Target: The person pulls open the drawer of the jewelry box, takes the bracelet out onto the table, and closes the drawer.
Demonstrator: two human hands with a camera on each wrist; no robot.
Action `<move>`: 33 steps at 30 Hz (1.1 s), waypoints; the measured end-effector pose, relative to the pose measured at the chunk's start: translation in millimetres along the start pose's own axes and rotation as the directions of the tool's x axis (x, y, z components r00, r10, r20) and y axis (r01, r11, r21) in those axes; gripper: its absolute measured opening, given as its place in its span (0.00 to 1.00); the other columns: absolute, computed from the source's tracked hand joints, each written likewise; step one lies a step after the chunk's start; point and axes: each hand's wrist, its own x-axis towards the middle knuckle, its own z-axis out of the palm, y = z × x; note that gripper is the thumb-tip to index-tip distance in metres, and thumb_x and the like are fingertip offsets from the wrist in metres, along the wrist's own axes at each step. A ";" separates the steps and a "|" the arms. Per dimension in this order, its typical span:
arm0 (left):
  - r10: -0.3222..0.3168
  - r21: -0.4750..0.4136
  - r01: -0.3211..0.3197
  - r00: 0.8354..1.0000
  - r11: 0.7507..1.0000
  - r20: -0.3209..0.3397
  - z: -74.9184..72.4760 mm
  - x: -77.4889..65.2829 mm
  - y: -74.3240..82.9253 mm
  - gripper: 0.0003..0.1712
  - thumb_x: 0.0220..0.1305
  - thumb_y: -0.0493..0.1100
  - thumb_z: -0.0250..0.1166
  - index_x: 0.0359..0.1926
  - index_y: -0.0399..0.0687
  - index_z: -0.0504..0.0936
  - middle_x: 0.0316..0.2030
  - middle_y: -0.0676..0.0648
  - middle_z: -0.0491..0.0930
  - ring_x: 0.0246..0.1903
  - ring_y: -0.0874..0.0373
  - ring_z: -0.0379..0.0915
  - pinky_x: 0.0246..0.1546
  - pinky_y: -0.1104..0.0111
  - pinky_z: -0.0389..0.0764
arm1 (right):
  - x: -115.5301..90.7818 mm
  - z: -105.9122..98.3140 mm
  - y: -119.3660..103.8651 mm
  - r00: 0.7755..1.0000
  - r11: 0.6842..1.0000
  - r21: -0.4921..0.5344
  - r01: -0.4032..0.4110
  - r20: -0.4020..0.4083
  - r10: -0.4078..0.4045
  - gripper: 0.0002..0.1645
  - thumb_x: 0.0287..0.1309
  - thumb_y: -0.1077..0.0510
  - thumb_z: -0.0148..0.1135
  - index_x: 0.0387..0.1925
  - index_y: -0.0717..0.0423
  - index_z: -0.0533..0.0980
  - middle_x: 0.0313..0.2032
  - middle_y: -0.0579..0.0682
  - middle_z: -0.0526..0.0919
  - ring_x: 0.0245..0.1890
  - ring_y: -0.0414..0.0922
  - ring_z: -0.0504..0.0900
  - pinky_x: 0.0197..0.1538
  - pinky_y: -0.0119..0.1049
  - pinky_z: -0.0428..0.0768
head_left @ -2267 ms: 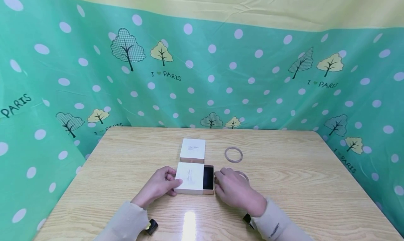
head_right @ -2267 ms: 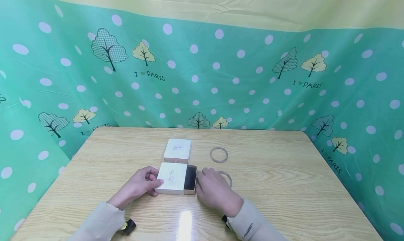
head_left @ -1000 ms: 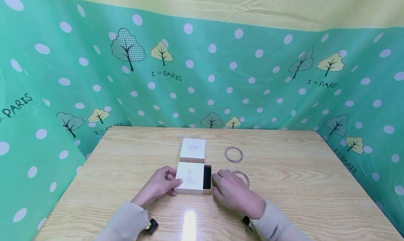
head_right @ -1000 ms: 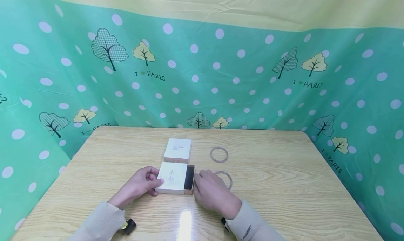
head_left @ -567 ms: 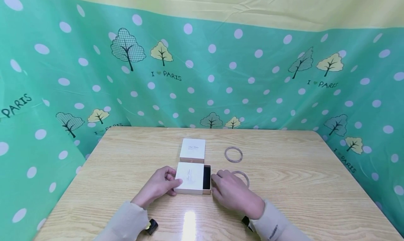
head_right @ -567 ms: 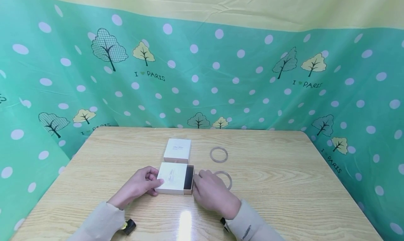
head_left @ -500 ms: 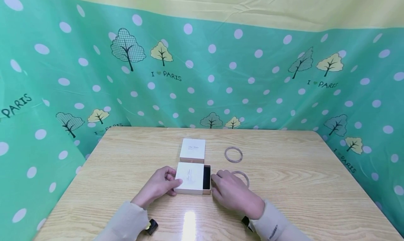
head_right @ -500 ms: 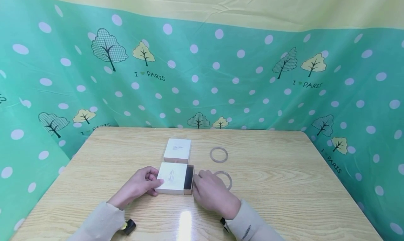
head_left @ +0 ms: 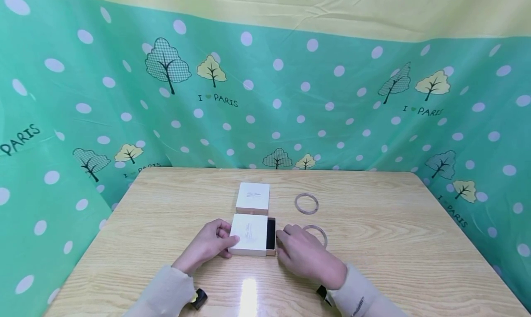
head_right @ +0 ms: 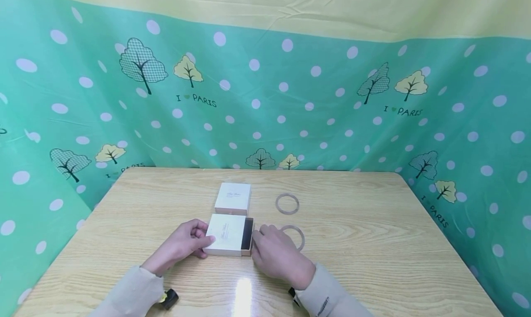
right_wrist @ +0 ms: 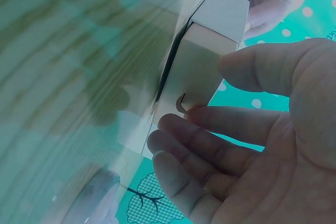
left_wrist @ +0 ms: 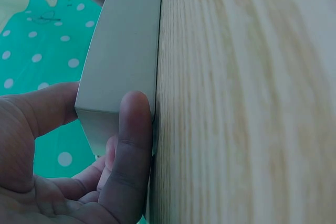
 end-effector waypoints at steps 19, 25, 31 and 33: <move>-0.003 -0.018 0.003 1.000 1.000 0.002 -0.2 0.4 -0.5 0.22 0.57 0.36 0.69 0.48 0.32 0.70 0.30 0.43 0.69 0.22 0.53 0.77 0.27 0.61 0.84 | -0.2 0.2 -3.7 1.000 1.000 0.012 0.002 0.012 -0.002 0.13 0.58 0.54 0.61 0.43 0.55 0.78 0.30 0.42 0.72 0.29 0.39 0.69 0.28 0.29 0.71; -0.002 -0.011 0.002 1.000 1.000 0.001 -0.5 0.1 -0.3 0.23 0.57 0.37 0.69 0.49 0.32 0.70 0.30 0.43 0.69 0.22 0.53 0.77 0.27 0.62 0.84 | -0.7 -1.5 -4.3 1.000 1.000 0.018 0.006 0.008 -0.006 0.11 0.58 0.54 0.61 0.40 0.54 0.78 0.29 0.41 0.71 0.29 0.39 0.68 0.27 0.29 0.70; -0.006 -0.012 0.006 1.000 1.000 -0.002 0.0 0.8 -0.4 0.22 0.57 0.36 0.69 0.49 0.32 0.70 0.30 0.43 0.69 0.22 0.53 0.77 0.27 0.62 0.84 | -0.9 -2.1 -4.9 1.000 1.000 0.011 0.020 0.008 -0.021 0.13 0.58 0.54 0.60 0.43 0.55 0.78 0.29 0.42 0.72 0.29 0.39 0.69 0.28 0.29 0.71; -0.004 -0.014 0.004 1.000 1.000 -0.001 0.0 0.9 -0.5 0.22 0.57 0.36 0.69 0.49 0.32 0.70 0.30 0.43 0.69 0.22 0.53 0.77 0.27 0.61 0.84 | -0.7 -1.8 -5.3 0.999 0.999 0.012 0.033 0.009 -0.033 0.13 0.59 0.54 0.60 0.44 0.54 0.78 0.30 0.42 0.72 0.29 0.39 0.69 0.27 0.29 0.71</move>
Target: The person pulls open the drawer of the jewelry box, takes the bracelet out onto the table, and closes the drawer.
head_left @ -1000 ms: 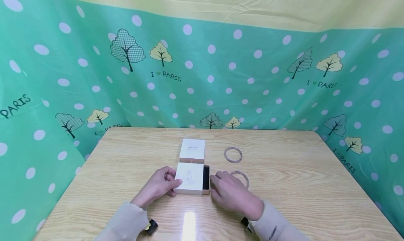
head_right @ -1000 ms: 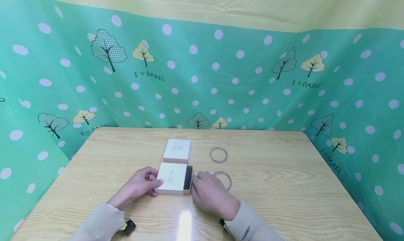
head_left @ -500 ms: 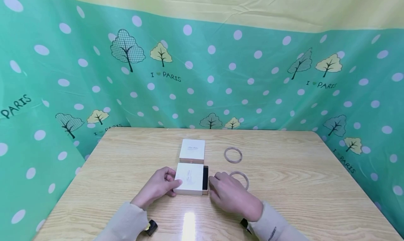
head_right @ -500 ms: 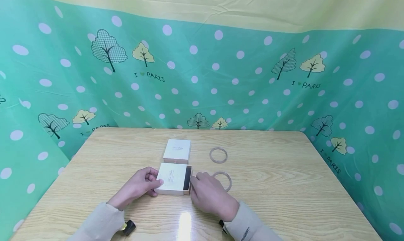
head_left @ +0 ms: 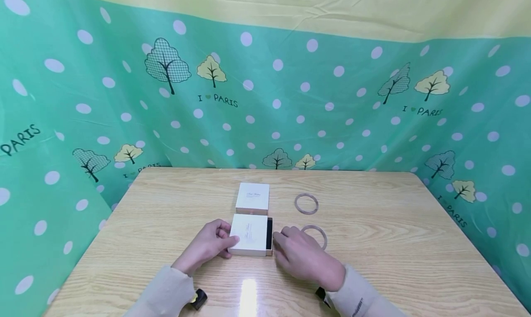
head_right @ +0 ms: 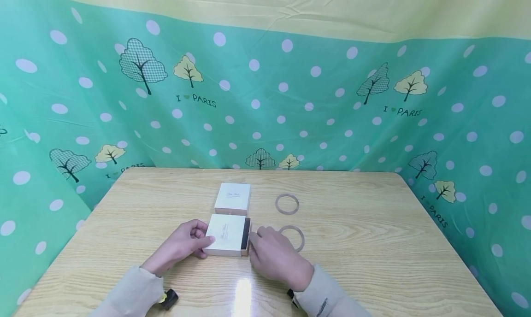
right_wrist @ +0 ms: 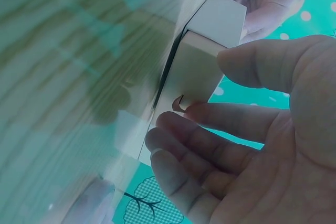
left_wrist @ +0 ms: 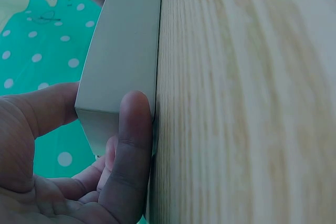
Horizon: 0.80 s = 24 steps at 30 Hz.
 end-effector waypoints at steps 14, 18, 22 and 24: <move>0.013 0.000 -0.013 1.000 1.000 0.008 -0.8 0.9 -1.0 0.22 0.57 0.36 0.69 0.48 0.32 0.70 0.30 0.43 0.70 0.22 0.53 0.77 0.27 0.61 0.84 | -1.7 3.5 -4.6 0.998 0.999 0.018 0.032 0.051 -0.033 0.28 0.59 0.51 0.60 0.61 0.51 0.72 0.36 0.45 0.76 0.32 0.39 0.71 0.30 0.29 0.73; 0.014 -0.001 -0.014 1.000 1.000 0.010 -0.5 1.3 -1.3 0.22 0.57 0.36 0.69 0.48 0.32 0.70 0.30 0.43 0.70 0.22 0.53 0.77 0.27 0.61 0.84 | -1.4 3.7 -5.1 0.998 0.999 0.019 0.034 0.048 -0.035 0.27 0.59 0.52 0.60 0.60 0.51 0.73 0.34 0.44 0.75 0.31 0.39 0.70 0.28 0.29 0.71; 0.008 -0.002 -0.008 1.000 1.000 0.009 -0.4 1.2 -1.5 0.22 0.57 0.36 0.69 0.48 0.32 0.70 0.30 0.43 0.70 0.22 0.53 0.78 0.27 0.61 0.84 | -1.4 3.4 -5.7 0.998 0.999 0.018 0.034 0.051 -0.035 0.26 0.59 0.52 0.60 0.58 0.52 0.74 0.33 0.44 0.75 0.31 0.39 0.70 0.28 0.29 0.71; 0.005 -0.002 -0.005 1.000 1.000 0.007 -0.2 0.5 -1.3 0.23 0.57 0.37 0.69 0.49 0.32 0.70 0.30 0.43 0.70 0.22 0.53 0.78 0.27 0.61 0.84 | -1.2 3.0 -5.7 0.998 0.999 0.020 0.035 0.055 -0.036 0.25 0.59 0.51 0.60 0.58 0.52 0.74 0.33 0.44 0.74 0.31 0.39 0.70 0.28 0.29 0.71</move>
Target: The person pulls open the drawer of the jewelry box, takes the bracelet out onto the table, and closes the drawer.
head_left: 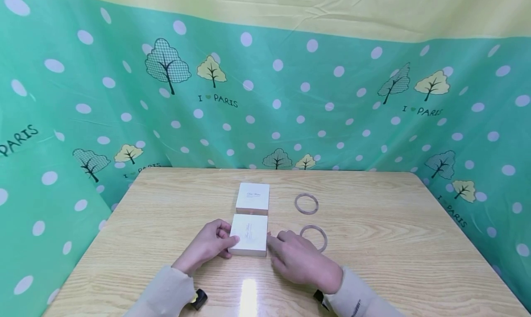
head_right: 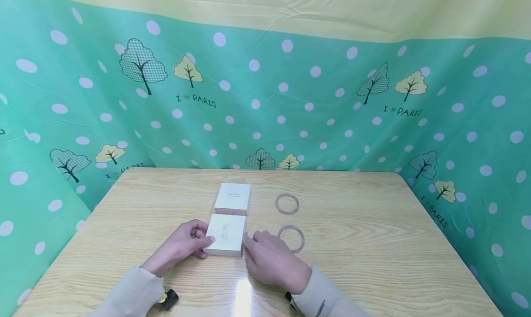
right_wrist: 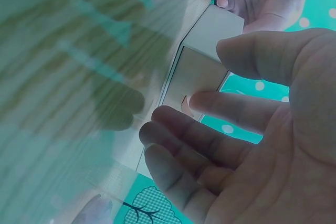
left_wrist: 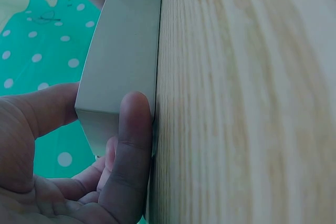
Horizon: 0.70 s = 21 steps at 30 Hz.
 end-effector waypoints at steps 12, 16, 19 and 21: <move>-0.009 0.010 0.010 1.000 1.000 -0.006 -0.3 -1.2 1.0 0.23 0.57 0.38 0.70 0.49 0.32 0.71 0.31 0.43 0.69 0.23 0.53 0.77 0.28 0.62 0.84 | 6.1 -5.6 6.4 1.000 0.997 0.078 -0.013 -0.001 0.013 0.24 0.62 0.53 0.59 0.58 0.55 0.75 0.41 0.47 0.79 0.37 0.39 0.74 0.36 0.30 0.77; -0.005 0.005 0.005 1.000 1.000 0.007 -2.6 -2.4 1.1 0.26 0.57 0.40 0.70 0.50 0.31 0.70 0.31 0.42 0.70 0.24 0.52 0.77 0.29 0.62 0.85 | 11.7 -6.3 7.7 0.998 0.990 0.131 -0.047 -0.026 0.050 0.22 0.62 0.51 0.59 0.54 0.57 0.77 0.41 0.46 0.79 0.38 0.39 0.75 0.37 0.31 0.78; 0.005 0.016 -0.006 1.000 1.000 0.024 -4.6 -3.6 2.3 0.28 0.55 0.41 0.71 0.50 0.29 0.70 0.31 0.42 0.71 0.24 0.52 0.77 0.28 0.61 0.85 | 15.9 -6.5 8.7 0.996 0.982 0.170 -0.080 -0.034 0.087 0.23 0.64 0.46 0.57 0.53 0.56 0.77 0.43 0.47 0.79 0.41 0.41 0.77 0.41 0.35 0.80; 0.006 0.042 -0.008 0.999 0.999 0.044 -6.9 -4.5 4.4 0.29 0.54 0.40 0.72 0.51 0.28 0.70 0.31 0.42 0.72 0.23 0.53 0.77 0.28 0.62 0.85 | 19.0 -6.5 9.4 0.994 0.976 0.196 -0.097 -0.036 0.107 0.24 0.65 0.42 0.54 0.52 0.55 0.77 0.44 0.48 0.79 0.42 0.41 0.77 0.43 0.36 0.80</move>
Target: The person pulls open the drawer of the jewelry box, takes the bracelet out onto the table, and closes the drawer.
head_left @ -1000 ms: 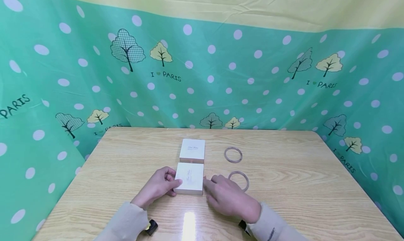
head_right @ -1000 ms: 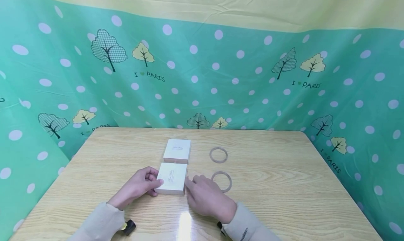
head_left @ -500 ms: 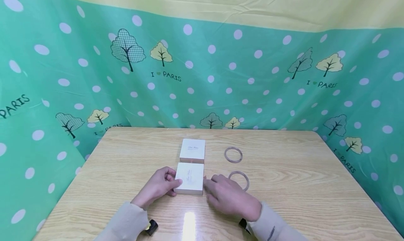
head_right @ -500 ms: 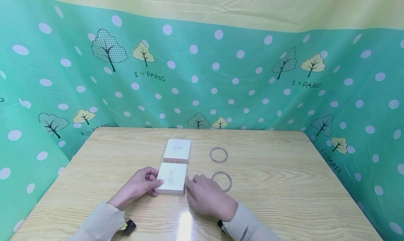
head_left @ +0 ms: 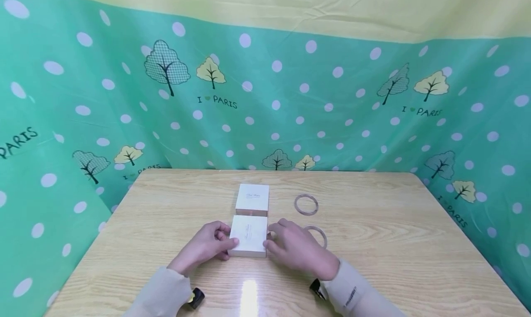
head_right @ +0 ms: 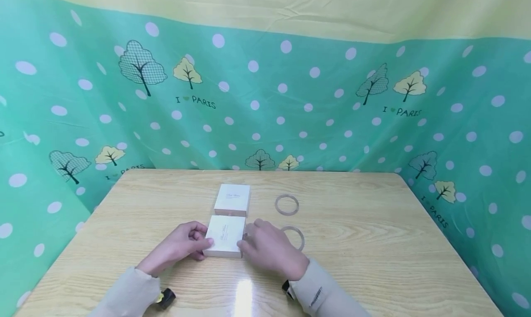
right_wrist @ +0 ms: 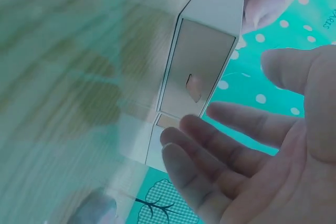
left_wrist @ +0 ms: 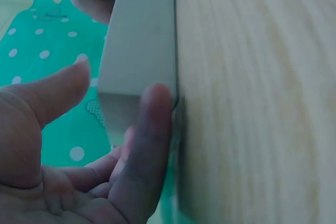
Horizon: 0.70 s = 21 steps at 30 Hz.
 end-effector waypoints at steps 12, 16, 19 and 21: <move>-0.003 0.191 -0.005 0.999 0.982 0.038 -5.0 -5.0 5.9 0.33 0.46 0.37 0.76 0.53 0.33 0.73 0.30 0.43 0.74 0.24 0.53 0.75 0.27 0.63 0.82 | 19.7 4.7 -0.3 0.999 0.999 0.016 -0.047 -0.026 0.048 0.25 0.62 0.41 0.57 0.50 0.56 0.75 0.49 0.51 0.77 0.44 0.41 0.75 0.43 0.36 0.80; 0.004 0.211 -0.014 0.999 0.977 0.048 -4.8 -5.1 6.3 0.32 0.47 0.37 0.76 0.52 0.33 0.73 0.30 0.44 0.74 0.23 0.54 0.75 0.26 0.63 0.82 | 21.9 7.6 -0.9 0.998 0.998 0.027 -0.057 0.014 0.057 0.25 0.60 0.42 0.61 0.51 0.54 0.74 0.46 0.47 0.75 0.38 0.39 0.72 0.37 0.32 0.76; 0.008 0.210 -0.020 0.998 0.977 0.056 -4.9 -5.1 6.7 0.31 0.47 0.37 0.75 0.52 0.33 0.73 0.30 0.44 0.74 0.23 0.54 0.75 0.26 0.63 0.81 | 21.6 8.8 -1.7 0.998 0.998 0.027 -0.063 0.032 0.063 0.26 0.59 0.43 0.62 0.53 0.54 0.73 0.50 0.47 0.75 0.41 0.38 0.73 0.39 0.32 0.77; 0.008 0.207 -0.020 0.998 0.978 0.058 -4.9 -5.3 7.1 0.30 0.48 0.36 0.75 0.51 0.33 0.73 0.30 0.44 0.74 0.23 0.54 0.74 0.26 0.63 0.82 | 21.1 9.1 -2.2 0.997 0.998 0.027 -0.063 0.034 0.062 0.28 0.59 0.44 0.63 0.56 0.55 0.72 0.55 0.49 0.74 0.44 0.39 0.73 0.43 0.34 0.78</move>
